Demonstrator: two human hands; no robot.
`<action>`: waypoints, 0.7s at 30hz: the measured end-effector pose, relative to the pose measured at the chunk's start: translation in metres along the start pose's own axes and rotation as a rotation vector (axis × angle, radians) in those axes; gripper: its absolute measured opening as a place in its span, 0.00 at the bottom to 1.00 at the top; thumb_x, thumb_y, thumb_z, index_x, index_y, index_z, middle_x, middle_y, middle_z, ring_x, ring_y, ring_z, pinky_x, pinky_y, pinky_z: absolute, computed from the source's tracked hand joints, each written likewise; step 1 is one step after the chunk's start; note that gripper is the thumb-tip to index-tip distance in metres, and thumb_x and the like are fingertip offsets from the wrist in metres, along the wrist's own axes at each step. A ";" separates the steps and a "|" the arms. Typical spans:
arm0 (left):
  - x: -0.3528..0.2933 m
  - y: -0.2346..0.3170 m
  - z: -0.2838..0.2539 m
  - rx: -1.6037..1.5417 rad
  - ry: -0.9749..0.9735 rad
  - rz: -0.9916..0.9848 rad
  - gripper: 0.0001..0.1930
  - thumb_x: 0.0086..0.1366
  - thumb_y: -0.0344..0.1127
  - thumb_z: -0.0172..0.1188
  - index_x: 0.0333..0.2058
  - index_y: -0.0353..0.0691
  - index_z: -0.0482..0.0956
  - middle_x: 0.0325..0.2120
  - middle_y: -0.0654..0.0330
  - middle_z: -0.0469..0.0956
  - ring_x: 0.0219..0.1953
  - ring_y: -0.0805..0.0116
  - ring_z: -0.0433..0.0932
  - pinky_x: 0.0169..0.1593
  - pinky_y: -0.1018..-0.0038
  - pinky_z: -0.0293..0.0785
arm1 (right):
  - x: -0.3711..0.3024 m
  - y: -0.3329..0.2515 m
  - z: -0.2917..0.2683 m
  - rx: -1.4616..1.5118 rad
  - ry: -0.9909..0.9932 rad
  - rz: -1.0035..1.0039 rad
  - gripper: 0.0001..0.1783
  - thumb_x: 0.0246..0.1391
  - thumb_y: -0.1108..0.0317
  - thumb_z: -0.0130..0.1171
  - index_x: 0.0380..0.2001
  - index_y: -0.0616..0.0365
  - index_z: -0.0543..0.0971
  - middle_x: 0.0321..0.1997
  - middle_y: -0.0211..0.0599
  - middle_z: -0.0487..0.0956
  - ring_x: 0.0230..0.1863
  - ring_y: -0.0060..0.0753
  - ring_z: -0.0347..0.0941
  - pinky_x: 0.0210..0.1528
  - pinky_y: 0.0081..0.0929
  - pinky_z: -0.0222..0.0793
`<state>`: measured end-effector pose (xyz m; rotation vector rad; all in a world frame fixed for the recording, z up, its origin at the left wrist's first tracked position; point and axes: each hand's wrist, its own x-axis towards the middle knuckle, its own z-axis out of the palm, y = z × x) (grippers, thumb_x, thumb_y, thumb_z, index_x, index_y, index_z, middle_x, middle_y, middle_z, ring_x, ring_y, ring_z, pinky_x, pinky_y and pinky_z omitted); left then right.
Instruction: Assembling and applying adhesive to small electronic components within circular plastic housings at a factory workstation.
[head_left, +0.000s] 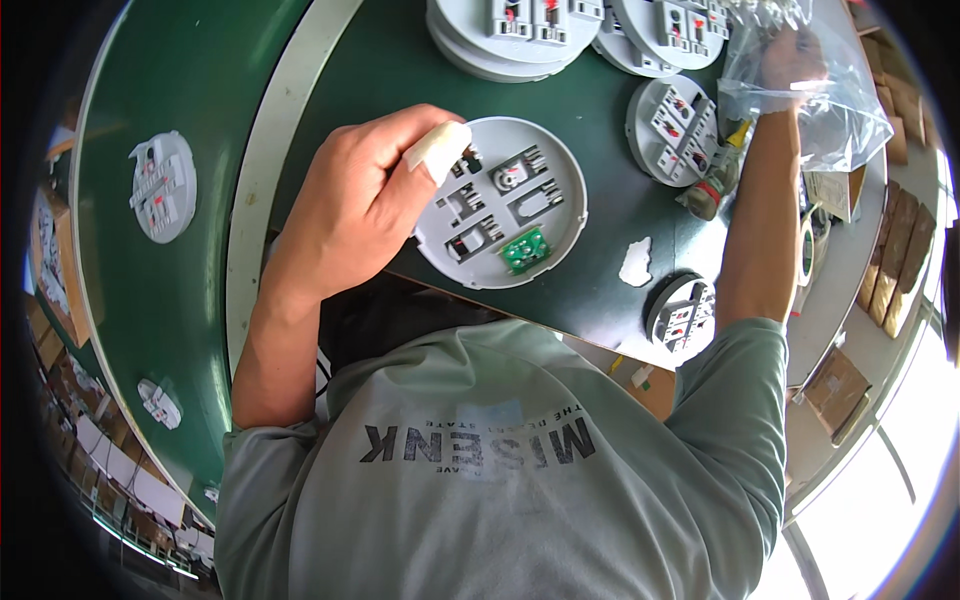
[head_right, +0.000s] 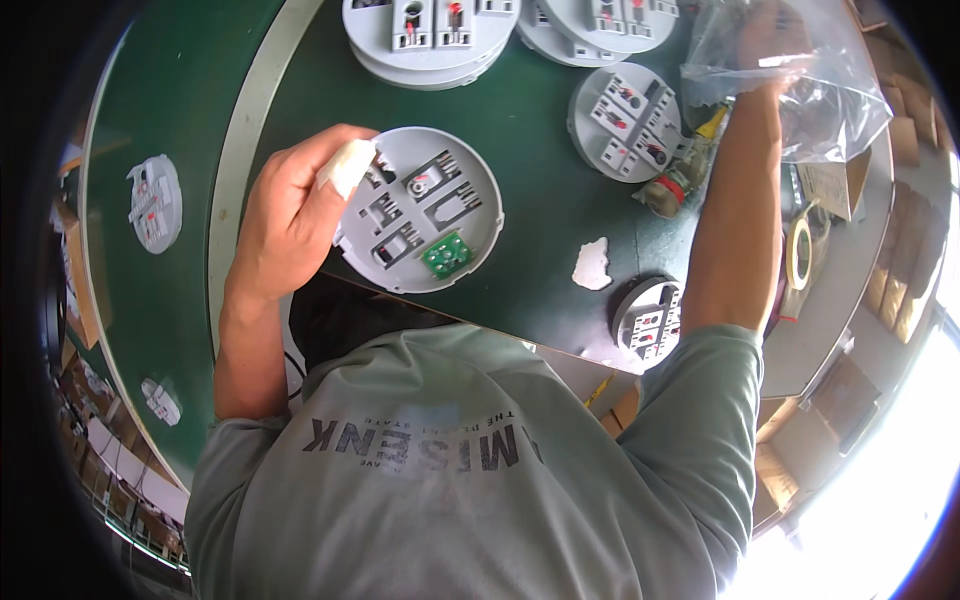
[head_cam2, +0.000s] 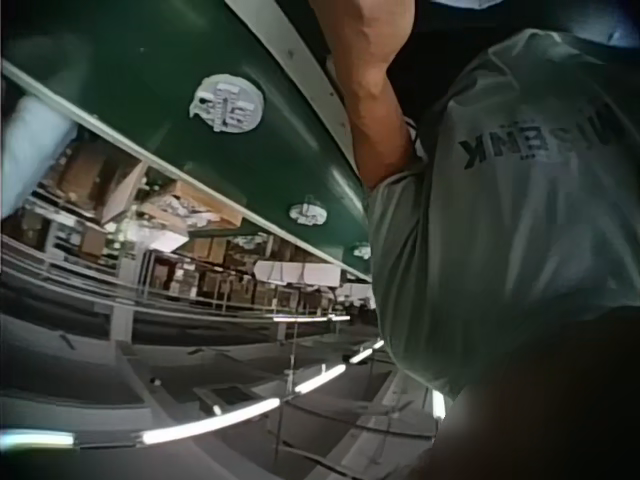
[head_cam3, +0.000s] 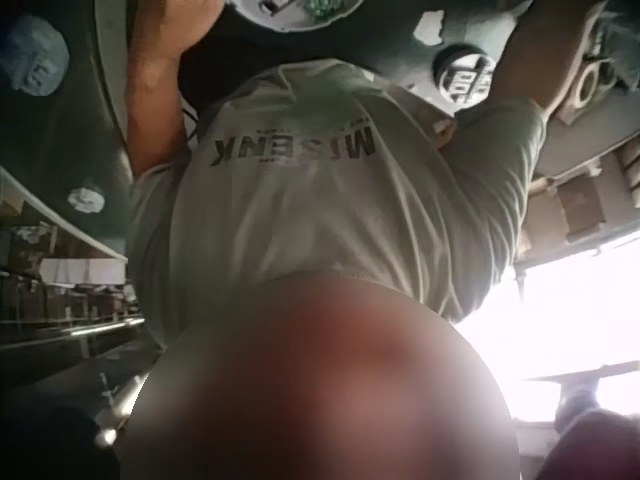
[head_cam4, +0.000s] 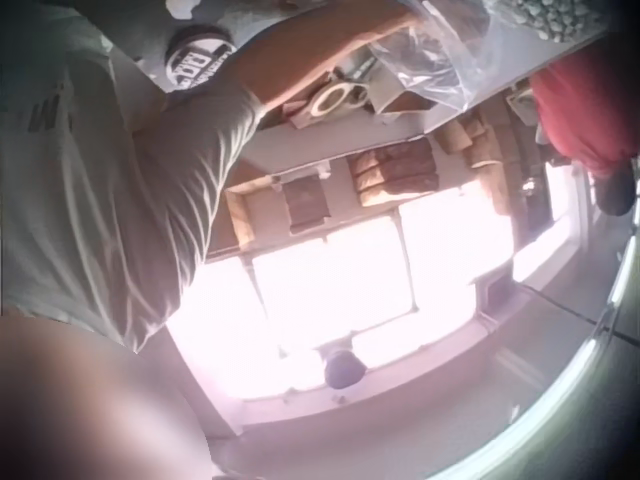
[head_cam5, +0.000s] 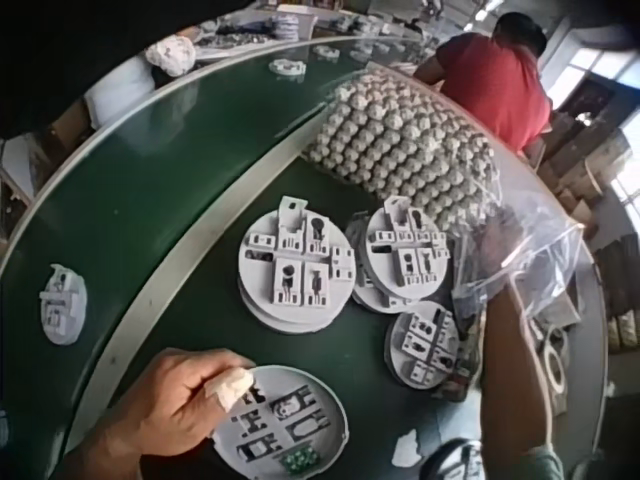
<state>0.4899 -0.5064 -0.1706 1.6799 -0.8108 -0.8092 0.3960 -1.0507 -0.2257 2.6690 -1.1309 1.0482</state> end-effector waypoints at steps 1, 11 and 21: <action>-0.001 -0.002 0.000 -0.025 0.026 0.006 0.11 0.77 0.34 0.57 0.46 0.31 0.80 0.22 0.62 0.72 0.24 0.75 0.66 0.30 0.74 0.65 | 0.000 0.004 0.006 -0.001 0.019 -0.006 0.28 0.60 0.45 0.60 0.48 0.59 0.89 0.41 0.50 0.90 0.46 0.53 0.87 0.54 0.41 0.79; 0.003 -0.004 -0.006 -0.022 -0.007 -0.022 0.11 0.78 0.35 0.58 0.46 0.31 0.80 0.22 0.61 0.72 0.24 0.75 0.66 0.30 0.74 0.65 | -0.012 -0.039 -0.014 0.430 -0.137 0.284 0.20 0.69 0.56 0.58 0.46 0.65 0.84 0.38 0.54 0.88 0.37 0.52 0.84 0.42 0.47 0.77; 0.007 -0.002 -0.003 -0.061 -0.014 0.016 0.13 0.79 0.37 0.58 0.46 0.30 0.80 0.23 0.59 0.75 0.24 0.73 0.68 0.30 0.73 0.67 | -0.004 -0.011 -0.017 -0.021 -0.099 0.096 0.24 0.62 0.49 0.60 0.47 0.58 0.87 0.42 0.53 0.88 0.46 0.56 0.85 0.53 0.47 0.77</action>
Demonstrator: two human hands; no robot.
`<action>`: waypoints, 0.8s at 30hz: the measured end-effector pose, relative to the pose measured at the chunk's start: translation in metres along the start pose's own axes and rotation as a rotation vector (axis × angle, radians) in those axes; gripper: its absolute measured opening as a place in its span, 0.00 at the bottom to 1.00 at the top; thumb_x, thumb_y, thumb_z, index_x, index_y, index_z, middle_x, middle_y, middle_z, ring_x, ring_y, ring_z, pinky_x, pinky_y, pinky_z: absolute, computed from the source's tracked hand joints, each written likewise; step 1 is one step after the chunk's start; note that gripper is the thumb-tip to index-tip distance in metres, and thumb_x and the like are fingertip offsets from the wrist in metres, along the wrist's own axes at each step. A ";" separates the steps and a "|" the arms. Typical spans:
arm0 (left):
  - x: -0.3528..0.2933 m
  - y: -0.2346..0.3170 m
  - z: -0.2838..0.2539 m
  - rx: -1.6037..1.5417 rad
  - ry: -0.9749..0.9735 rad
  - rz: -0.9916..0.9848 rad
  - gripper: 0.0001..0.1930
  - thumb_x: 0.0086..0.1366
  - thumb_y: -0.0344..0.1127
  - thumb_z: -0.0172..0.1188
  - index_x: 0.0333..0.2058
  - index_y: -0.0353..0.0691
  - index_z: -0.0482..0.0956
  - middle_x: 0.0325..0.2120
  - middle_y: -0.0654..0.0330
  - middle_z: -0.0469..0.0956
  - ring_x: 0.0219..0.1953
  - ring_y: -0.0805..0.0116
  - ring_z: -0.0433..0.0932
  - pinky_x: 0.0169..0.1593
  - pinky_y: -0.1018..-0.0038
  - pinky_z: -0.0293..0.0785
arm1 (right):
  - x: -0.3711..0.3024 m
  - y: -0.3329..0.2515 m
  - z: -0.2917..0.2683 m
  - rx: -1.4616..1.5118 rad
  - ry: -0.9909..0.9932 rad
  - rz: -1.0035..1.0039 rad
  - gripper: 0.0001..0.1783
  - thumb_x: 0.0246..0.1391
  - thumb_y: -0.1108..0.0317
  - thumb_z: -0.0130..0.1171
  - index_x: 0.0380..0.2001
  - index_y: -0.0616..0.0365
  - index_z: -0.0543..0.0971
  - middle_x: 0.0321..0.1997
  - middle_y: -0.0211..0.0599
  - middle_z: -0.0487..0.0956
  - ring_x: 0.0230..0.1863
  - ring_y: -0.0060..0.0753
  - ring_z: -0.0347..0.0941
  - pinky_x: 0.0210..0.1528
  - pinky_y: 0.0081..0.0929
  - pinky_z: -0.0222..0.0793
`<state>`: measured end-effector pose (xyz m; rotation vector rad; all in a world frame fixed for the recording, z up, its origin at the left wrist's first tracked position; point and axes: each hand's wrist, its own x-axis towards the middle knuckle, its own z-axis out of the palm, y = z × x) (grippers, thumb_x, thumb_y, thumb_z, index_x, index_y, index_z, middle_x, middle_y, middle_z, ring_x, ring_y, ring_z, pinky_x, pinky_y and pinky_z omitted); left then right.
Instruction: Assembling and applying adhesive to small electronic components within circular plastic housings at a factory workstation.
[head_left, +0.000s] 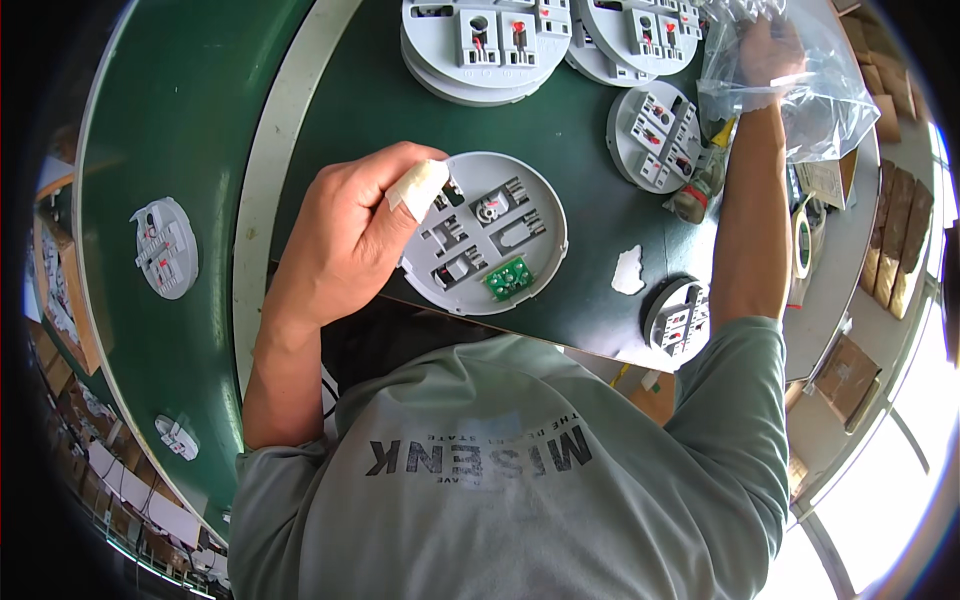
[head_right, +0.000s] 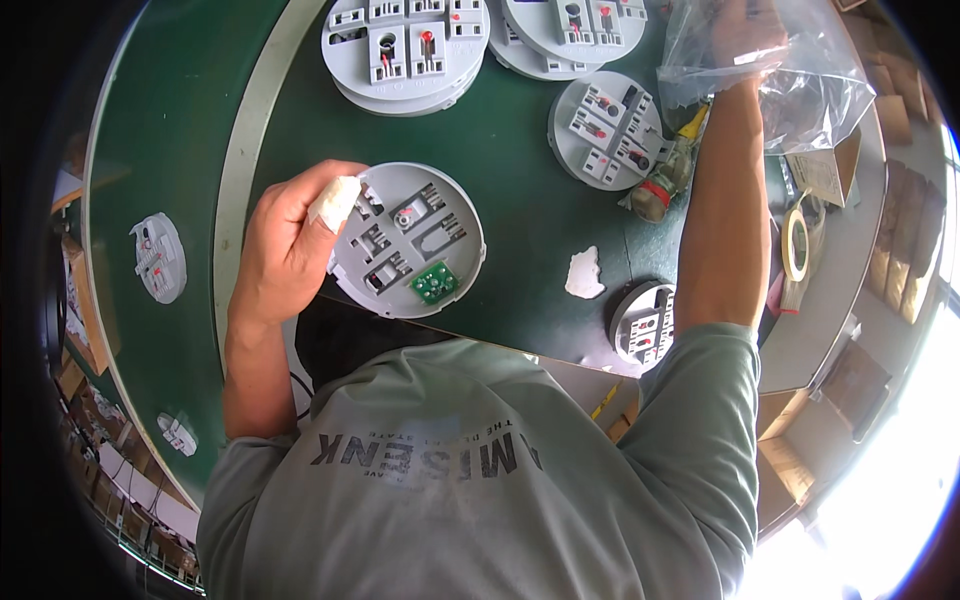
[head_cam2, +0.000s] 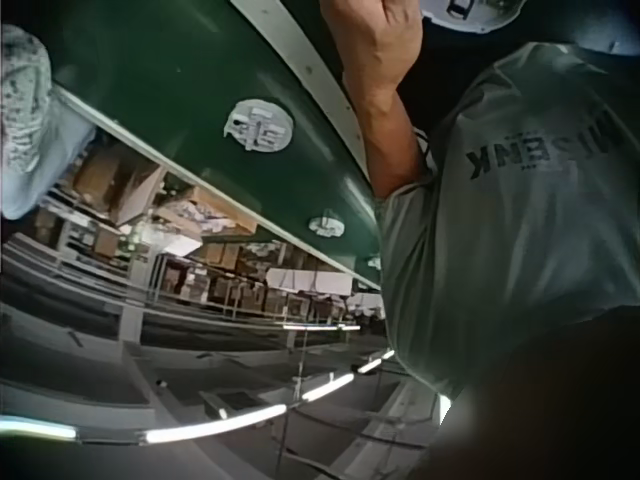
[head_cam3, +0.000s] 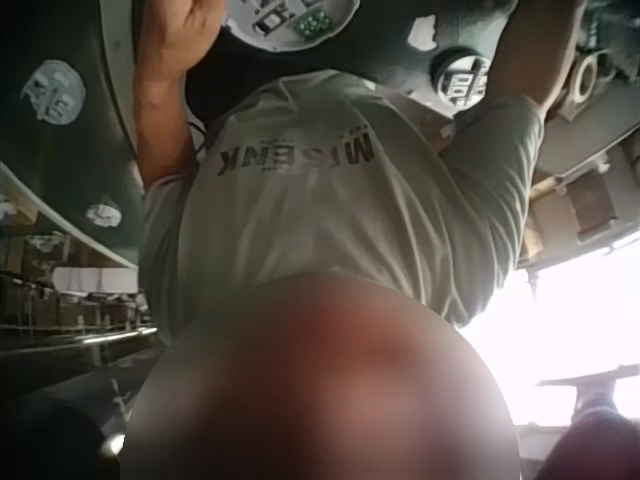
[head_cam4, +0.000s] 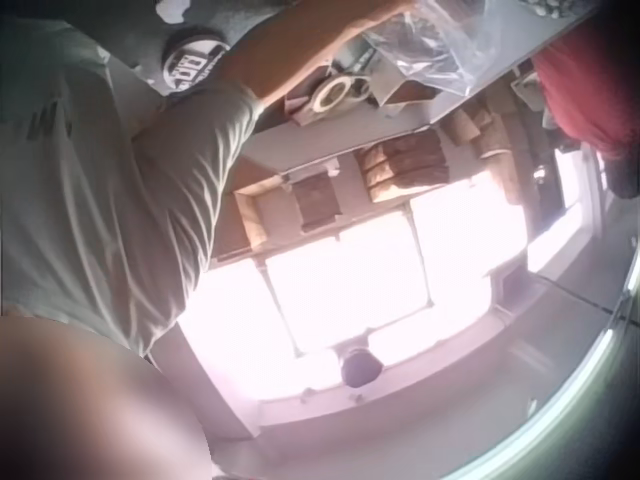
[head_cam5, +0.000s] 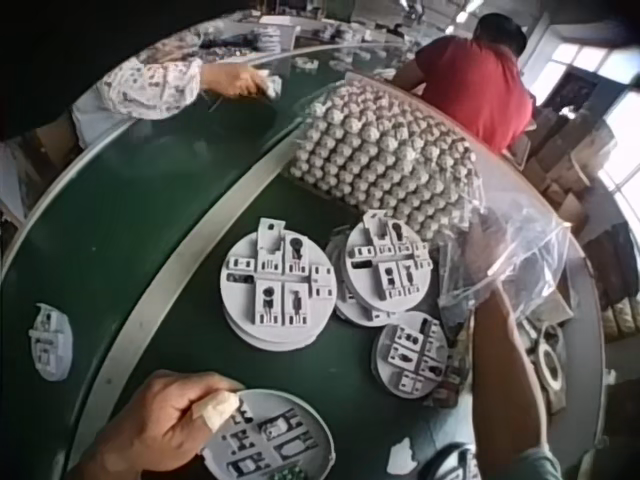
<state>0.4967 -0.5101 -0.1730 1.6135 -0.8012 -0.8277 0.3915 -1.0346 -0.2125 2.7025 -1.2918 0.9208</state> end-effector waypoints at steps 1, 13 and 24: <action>0.002 0.001 0.001 -0.009 -0.008 0.005 0.13 0.79 0.38 0.58 0.46 0.30 0.80 0.23 0.58 0.75 0.24 0.72 0.69 0.30 0.72 0.68 | 0.006 0.022 0.006 -0.097 0.006 -0.029 0.27 0.58 0.44 0.63 0.49 0.54 0.89 0.46 0.52 0.89 0.50 0.56 0.86 0.56 0.45 0.77; -0.001 -0.002 -0.001 -0.005 0.064 -0.008 0.12 0.77 0.37 0.60 0.45 0.32 0.81 0.25 0.51 0.79 0.25 0.62 0.78 0.34 0.68 0.75 | 0.006 0.015 0.038 -0.607 -0.077 -0.408 0.18 0.66 0.51 0.54 0.48 0.42 0.88 0.53 0.48 0.86 0.48 0.50 0.86 0.48 0.50 0.82; 0.008 0.019 -0.100 1.070 1.060 0.238 0.18 0.60 0.26 0.66 0.50 0.36 0.83 0.40 0.48 0.85 0.46 0.45 0.84 0.51 0.56 0.79 | 0.036 0.145 0.075 -0.221 0.068 -0.148 0.29 0.65 0.46 0.54 0.51 0.61 0.84 0.45 0.63 0.85 0.44 0.72 0.82 0.46 0.64 0.75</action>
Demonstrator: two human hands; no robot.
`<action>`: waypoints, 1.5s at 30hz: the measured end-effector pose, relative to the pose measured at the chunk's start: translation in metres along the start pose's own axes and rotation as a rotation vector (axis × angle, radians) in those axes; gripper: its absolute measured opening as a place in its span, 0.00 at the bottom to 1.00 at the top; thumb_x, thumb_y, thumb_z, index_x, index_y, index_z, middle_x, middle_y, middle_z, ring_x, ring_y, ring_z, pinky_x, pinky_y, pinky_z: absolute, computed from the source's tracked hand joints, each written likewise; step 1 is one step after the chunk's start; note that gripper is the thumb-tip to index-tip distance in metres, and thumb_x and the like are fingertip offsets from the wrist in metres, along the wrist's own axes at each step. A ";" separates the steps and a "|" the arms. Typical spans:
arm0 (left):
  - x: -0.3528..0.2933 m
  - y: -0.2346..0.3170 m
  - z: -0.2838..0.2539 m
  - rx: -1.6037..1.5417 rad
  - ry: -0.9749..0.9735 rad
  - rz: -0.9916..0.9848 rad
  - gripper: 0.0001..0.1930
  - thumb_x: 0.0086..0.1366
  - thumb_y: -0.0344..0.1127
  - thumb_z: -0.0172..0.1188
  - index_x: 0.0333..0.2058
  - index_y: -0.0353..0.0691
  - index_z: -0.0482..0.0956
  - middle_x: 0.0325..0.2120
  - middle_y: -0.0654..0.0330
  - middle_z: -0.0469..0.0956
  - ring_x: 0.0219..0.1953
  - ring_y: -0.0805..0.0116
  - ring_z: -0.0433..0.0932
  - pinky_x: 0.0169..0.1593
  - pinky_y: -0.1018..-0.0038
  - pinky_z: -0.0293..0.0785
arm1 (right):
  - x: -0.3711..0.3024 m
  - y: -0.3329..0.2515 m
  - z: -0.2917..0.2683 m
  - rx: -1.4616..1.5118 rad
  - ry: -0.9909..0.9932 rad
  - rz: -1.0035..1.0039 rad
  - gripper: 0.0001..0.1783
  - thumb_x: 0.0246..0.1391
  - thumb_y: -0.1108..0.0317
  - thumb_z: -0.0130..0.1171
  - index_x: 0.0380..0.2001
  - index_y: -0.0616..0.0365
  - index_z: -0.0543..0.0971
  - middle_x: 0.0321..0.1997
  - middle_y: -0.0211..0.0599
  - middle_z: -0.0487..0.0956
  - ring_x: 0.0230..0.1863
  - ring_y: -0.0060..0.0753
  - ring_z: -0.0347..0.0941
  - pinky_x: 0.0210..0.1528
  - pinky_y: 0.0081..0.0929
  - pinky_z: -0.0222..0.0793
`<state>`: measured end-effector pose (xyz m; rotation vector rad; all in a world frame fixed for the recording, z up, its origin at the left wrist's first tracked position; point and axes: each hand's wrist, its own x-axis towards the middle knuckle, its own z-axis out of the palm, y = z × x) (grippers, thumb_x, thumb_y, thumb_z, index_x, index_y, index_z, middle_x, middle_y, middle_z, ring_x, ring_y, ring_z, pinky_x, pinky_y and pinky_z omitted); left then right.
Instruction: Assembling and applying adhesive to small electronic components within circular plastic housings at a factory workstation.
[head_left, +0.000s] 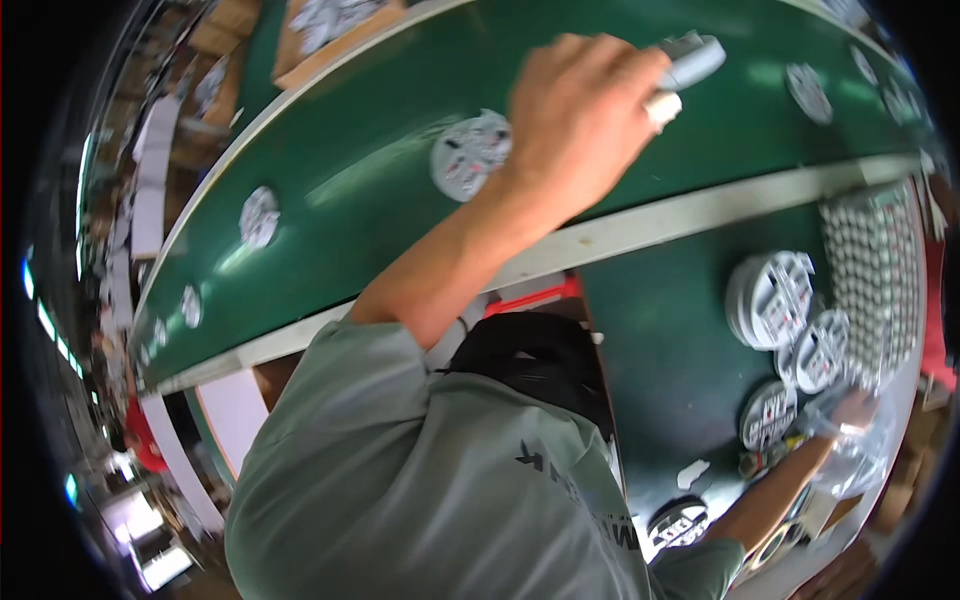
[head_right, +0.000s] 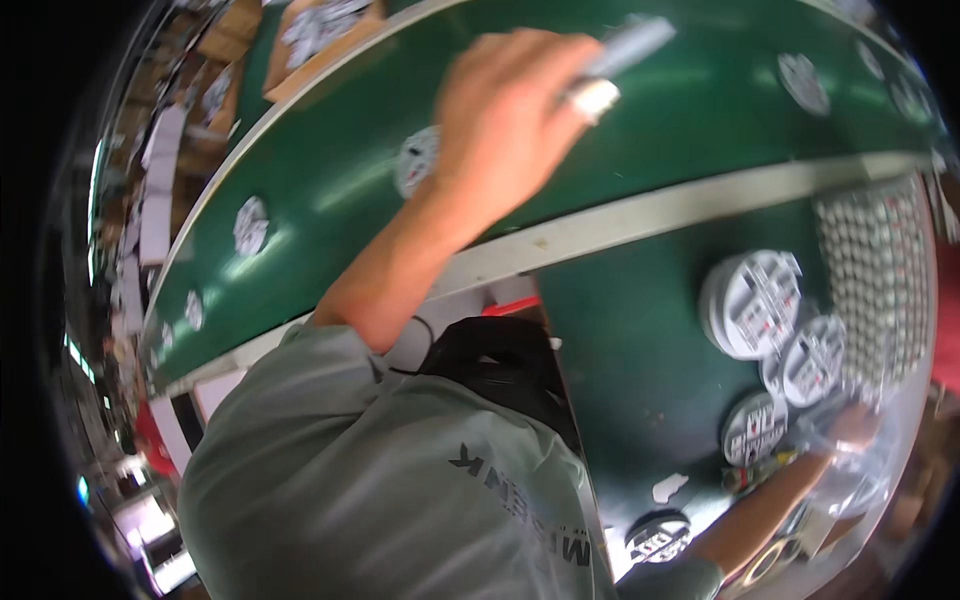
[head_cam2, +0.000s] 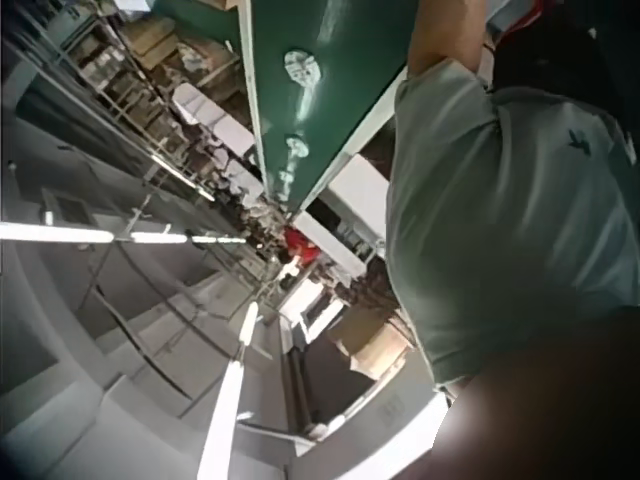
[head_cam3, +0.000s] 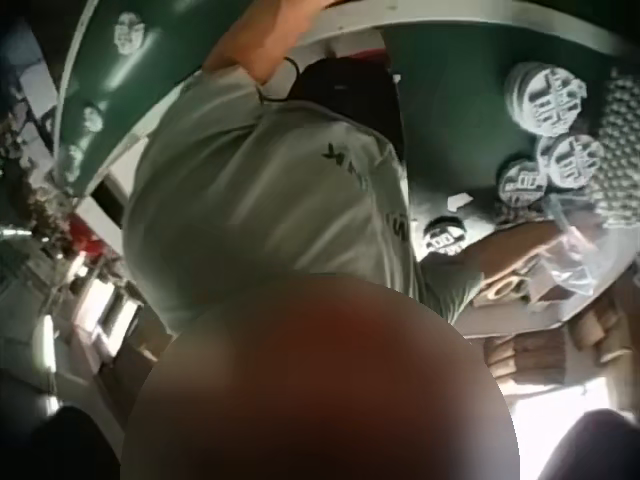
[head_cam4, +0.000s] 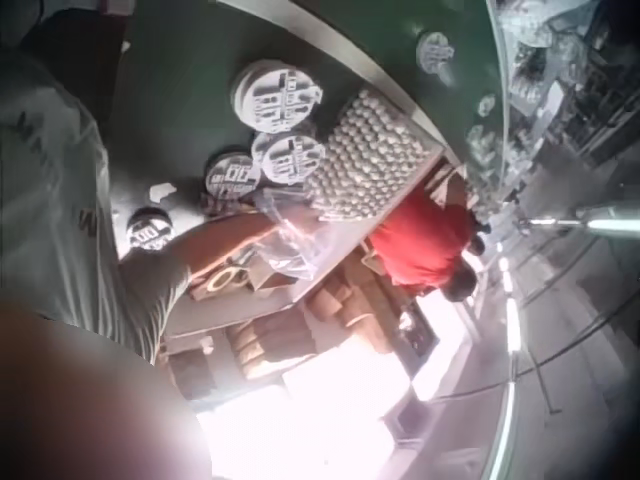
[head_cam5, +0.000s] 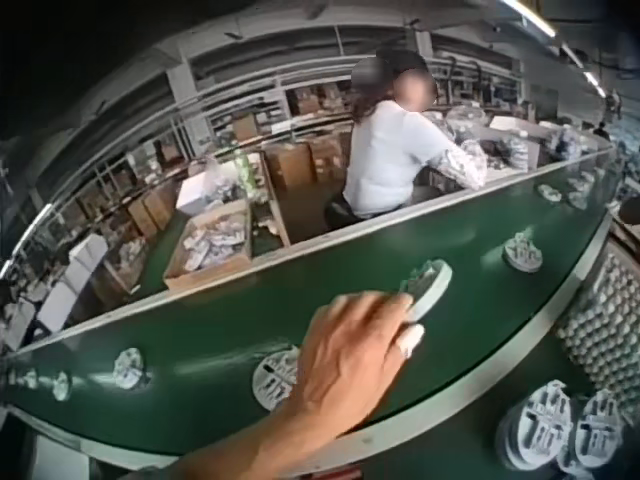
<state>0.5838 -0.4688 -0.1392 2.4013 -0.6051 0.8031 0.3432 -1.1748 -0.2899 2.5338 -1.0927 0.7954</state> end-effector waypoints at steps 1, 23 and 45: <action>-0.007 -0.006 0.012 -0.007 -0.028 0.014 0.18 0.60 0.28 0.67 0.50 0.37 0.84 0.42 0.49 0.85 0.47 0.46 0.83 0.52 0.55 0.78 | 0.003 -0.011 0.003 0.001 -0.114 0.047 0.29 0.66 0.45 0.54 0.49 0.62 0.85 0.44 0.61 0.85 0.42 0.69 0.82 0.45 0.63 0.75; -0.049 -0.038 -0.052 -0.329 -0.310 -0.151 0.07 0.67 0.27 0.63 0.41 0.39 0.86 0.33 0.53 0.83 0.36 0.52 0.83 0.42 0.59 0.79 | -0.053 -0.172 -0.202 0.474 -0.270 0.051 0.21 0.72 0.58 0.56 0.53 0.66 0.84 0.47 0.45 0.86 0.47 0.41 0.83 0.53 0.35 0.80; -0.110 0.077 0.029 -0.540 -0.431 0.042 0.08 0.63 0.27 0.68 0.41 0.39 0.83 0.30 0.55 0.76 0.34 0.49 0.77 0.38 0.55 0.71 | -0.249 -0.342 -0.301 0.970 -0.278 -0.332 0.18 0.42 0.78 0.76 0.40 0.56 0.87 0.47 0.36 0.87 0.50 0.46 0.81 0.53 0.39 0.79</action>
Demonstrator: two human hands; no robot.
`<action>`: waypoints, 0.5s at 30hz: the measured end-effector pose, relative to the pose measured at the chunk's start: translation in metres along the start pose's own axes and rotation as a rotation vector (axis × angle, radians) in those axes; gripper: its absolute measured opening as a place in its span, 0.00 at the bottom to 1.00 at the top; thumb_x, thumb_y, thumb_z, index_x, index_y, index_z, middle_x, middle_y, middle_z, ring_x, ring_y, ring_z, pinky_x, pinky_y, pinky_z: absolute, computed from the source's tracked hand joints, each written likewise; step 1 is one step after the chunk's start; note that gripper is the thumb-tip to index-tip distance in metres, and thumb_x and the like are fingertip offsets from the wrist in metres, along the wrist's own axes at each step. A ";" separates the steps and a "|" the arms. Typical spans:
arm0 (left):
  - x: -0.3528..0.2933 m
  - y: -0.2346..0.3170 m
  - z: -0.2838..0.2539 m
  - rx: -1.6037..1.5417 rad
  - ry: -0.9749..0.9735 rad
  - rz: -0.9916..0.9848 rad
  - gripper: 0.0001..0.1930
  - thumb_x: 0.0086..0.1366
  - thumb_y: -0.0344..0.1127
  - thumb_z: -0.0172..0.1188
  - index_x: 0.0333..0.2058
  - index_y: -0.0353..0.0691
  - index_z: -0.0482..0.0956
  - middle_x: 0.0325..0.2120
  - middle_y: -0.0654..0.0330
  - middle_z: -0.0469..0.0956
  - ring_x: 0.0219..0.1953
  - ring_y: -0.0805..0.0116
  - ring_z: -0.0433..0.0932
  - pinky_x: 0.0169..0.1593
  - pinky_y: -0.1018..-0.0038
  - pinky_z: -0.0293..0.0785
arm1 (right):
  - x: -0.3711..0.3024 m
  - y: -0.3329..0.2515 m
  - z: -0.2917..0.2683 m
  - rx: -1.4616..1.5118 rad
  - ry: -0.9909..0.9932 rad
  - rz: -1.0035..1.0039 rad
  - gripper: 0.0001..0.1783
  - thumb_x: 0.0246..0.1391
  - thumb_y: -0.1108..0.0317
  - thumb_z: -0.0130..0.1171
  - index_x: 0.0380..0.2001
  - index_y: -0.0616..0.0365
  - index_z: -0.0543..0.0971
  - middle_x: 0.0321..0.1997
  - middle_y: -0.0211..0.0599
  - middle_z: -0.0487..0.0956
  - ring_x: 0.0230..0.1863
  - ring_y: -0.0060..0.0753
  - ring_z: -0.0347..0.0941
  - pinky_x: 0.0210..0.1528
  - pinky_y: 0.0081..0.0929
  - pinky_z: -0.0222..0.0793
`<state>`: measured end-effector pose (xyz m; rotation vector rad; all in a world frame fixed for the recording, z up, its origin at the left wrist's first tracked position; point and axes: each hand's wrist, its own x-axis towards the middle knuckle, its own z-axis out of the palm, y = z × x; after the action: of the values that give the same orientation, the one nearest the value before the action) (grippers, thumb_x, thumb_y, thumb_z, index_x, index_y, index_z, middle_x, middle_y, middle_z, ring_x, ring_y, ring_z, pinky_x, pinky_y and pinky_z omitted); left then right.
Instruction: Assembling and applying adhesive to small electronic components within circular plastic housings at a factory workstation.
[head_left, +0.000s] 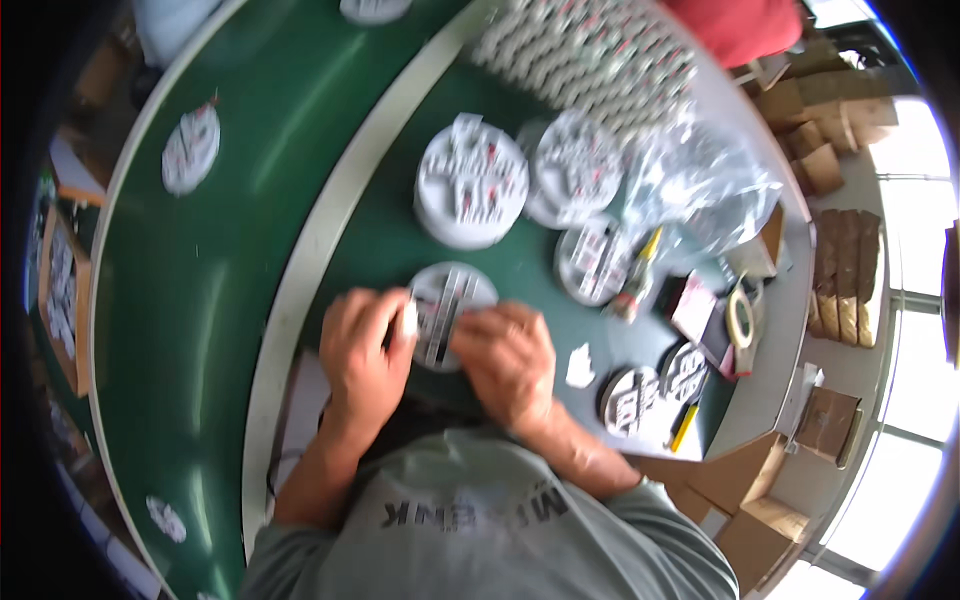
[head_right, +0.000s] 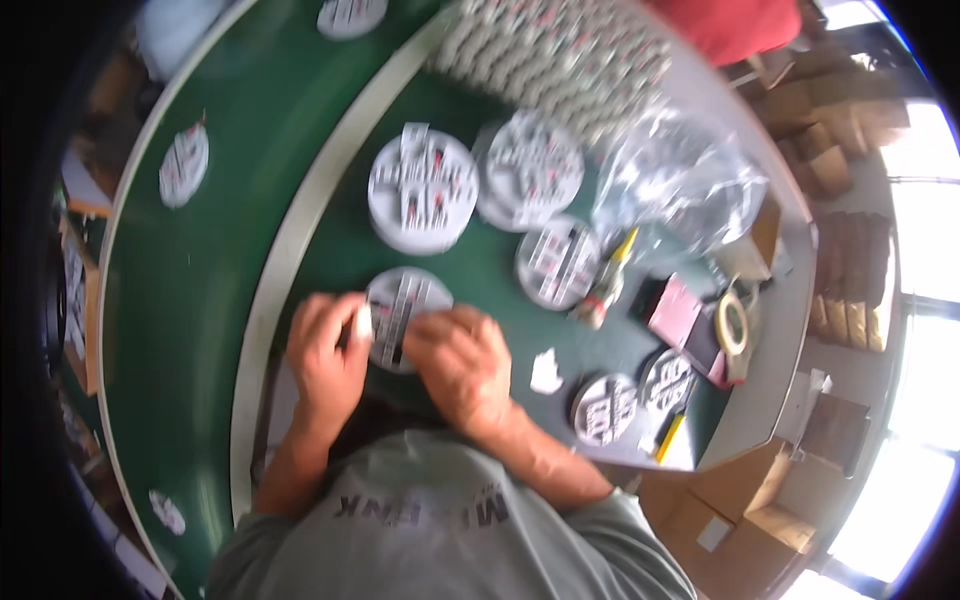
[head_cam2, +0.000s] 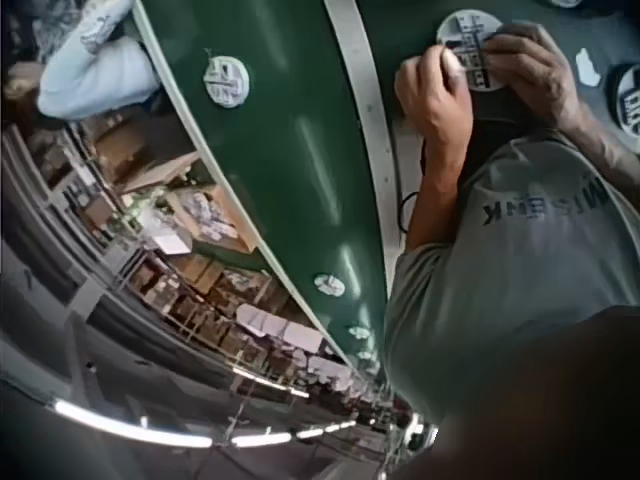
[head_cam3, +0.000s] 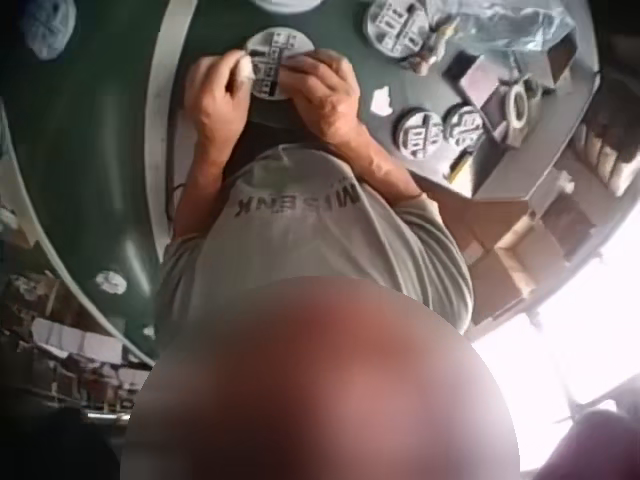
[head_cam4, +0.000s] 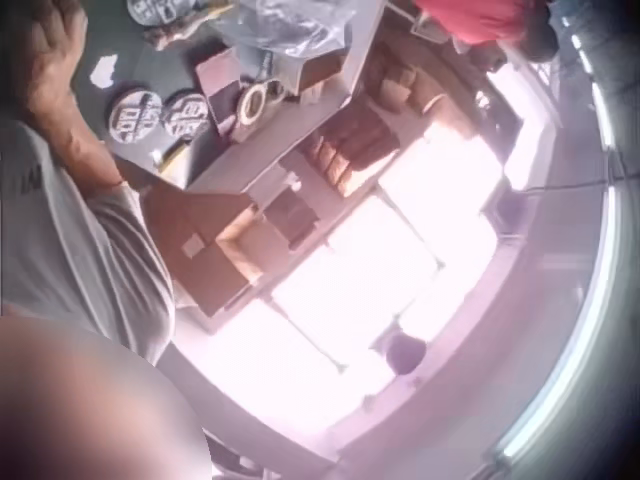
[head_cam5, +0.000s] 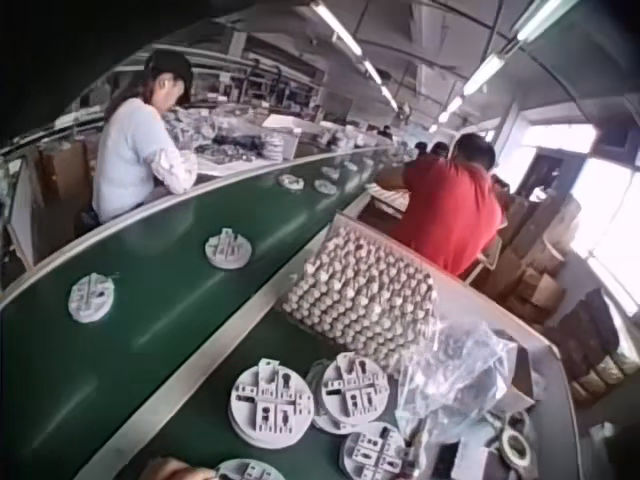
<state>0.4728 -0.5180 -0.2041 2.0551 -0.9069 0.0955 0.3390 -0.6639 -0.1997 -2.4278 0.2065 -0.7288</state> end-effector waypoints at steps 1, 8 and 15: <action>-0.002 0.001 -0.005 0.000 -0.020 -0.007 0.09 0.62 0.27 0.69 0.41 0.40 0.83 0.30 0.55 0.76 0.34 0.49 0.77 0.38 0.55 0.71 | -0.001 -0.004 -0.001 -0.008 -0.017 0.021 0.18 0.43 0.79 0.75 0.41 0.56 0.87 0.48 0.37 0.87 0.50 0.46 0.81 0.53 0.40 0.79; 0.006 -0.010 -0.003 -0.001 -0.067 0.036 0.10 0.58 0.27 0.69 0.40 0.40 0.84 0.28 0.57 0.76 0.32 0.52 0.77 0.36 0.58 0.70 | 0.071 0.000 -0.058 0.050 -0.059 0.113 0.19 0.52 0.74 0.75 0.49 0.58 0.86 0.50 0.41 0.86 0.53 0.49 0.82 0.54 0.41 0.78; 0.015 -0.007 0.003 0.005 -0.031 0.086 0.10 0.57 0.26 0.66 0.40 0.38 0.84 0.28 0.56 0.77 0.30 0.53 0.76 0.34 0.59 0.71 | 0.233 0.108 -0.100 -0.328 0.216 0.306 0.22 0.63 0.57 0.68 0.51 0.64 0.85 0.44 0.50 0.87 0.44 0.47 0.86 0.50 0.39 0.78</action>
<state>0.4872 -0.5261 -0.2054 2.0268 -1.0158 0.1124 0.4814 -0.8721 -0.0889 -2.5302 0.8210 -0.8685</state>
